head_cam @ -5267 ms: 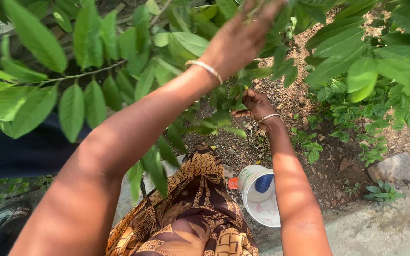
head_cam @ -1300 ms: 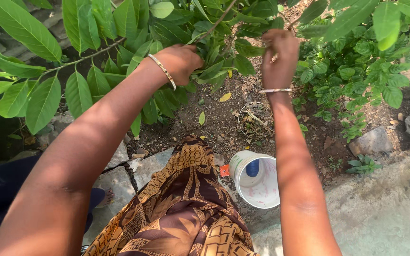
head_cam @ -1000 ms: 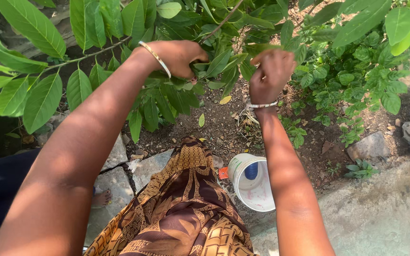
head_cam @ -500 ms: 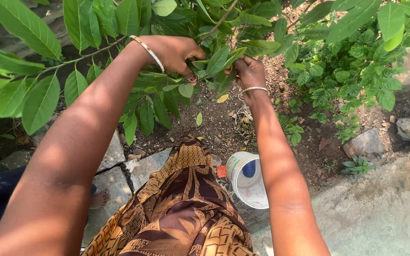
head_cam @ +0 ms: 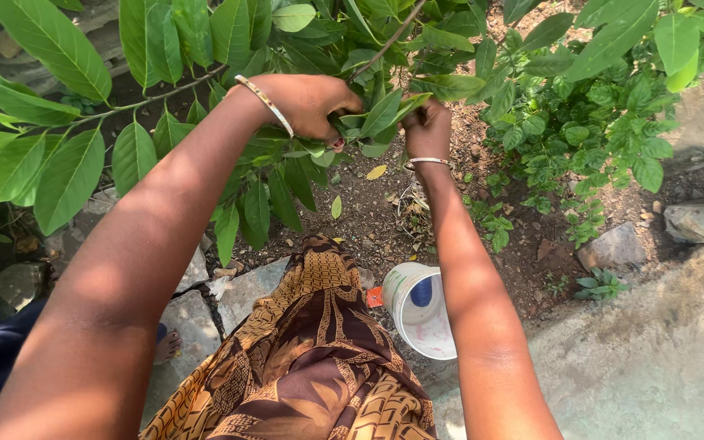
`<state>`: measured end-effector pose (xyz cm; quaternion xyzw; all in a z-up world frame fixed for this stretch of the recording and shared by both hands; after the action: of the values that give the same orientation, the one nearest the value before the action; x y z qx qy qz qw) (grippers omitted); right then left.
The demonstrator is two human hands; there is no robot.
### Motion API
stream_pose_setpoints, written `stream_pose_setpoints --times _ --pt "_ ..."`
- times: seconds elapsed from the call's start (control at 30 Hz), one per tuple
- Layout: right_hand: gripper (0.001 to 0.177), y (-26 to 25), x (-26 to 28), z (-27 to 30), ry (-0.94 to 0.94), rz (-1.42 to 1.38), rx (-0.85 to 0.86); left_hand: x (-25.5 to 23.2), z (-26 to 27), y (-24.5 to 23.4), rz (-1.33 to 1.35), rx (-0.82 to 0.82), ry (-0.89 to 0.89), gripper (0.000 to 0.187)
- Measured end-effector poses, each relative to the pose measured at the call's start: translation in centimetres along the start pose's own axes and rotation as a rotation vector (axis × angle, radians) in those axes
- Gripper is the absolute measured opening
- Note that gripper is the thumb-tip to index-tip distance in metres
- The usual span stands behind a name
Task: The person uses their hands to pick individual leaves from a plant and places them into a blue plastic container, later pouring water from the container onto their hands to wash them.
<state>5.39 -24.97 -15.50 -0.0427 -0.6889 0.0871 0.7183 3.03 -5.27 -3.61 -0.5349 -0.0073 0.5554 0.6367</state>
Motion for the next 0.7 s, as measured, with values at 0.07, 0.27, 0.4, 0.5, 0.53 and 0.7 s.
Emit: stream_pose_setpoints --times 0.07,0.27,0.4,0.5,0.53,0.7 --pt "0.01 -0.4 -0.1 0.1 -0.045 0.025 0.013 0.3 0.0 0.0 0.007 -0.017 -0.022 0.056" --pt "0.009 -3.0 -2.9 0.0 -0.069 0.062 -0.074 0.1 0.1 -0.5 0.074 -0.068 0.113 0.051" --pt "0.027 -4.0 -1.8 1.4 -0.097 0.307 -0.105 0.5 0.7 -0.7 0.063 -0.017 0.015 0.044" --pt "0.031 -3.7 2.4 3.4 -0.31 0.572 -0.164 1.2 0.0 -0.3 0.057 -0.08 0.08 0.047" --pt "0.031 -3.3 2.8 3.8 -0.239 0.483 -0.158 1.5 -0.4 -0.3 0.047 -0.15 0.136 0.05" --pt "0.035 0.5 5.6 6.2 -0.267 0.358 -0.008 1.8 -2.0 0.9 -0.045 -0.274 0.228 0.056"
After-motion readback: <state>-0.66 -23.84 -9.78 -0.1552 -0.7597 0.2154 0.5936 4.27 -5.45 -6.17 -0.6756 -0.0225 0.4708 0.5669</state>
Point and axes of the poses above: each hand's wrist, its own z-axis away from the middle knuckle, its own y-axis out of the palm, x = y × z, the point moved 7 cm from there along -z, towards the middle knuckle, and after that the axes turned 4 degrees about -z, right-handed, at the moved point
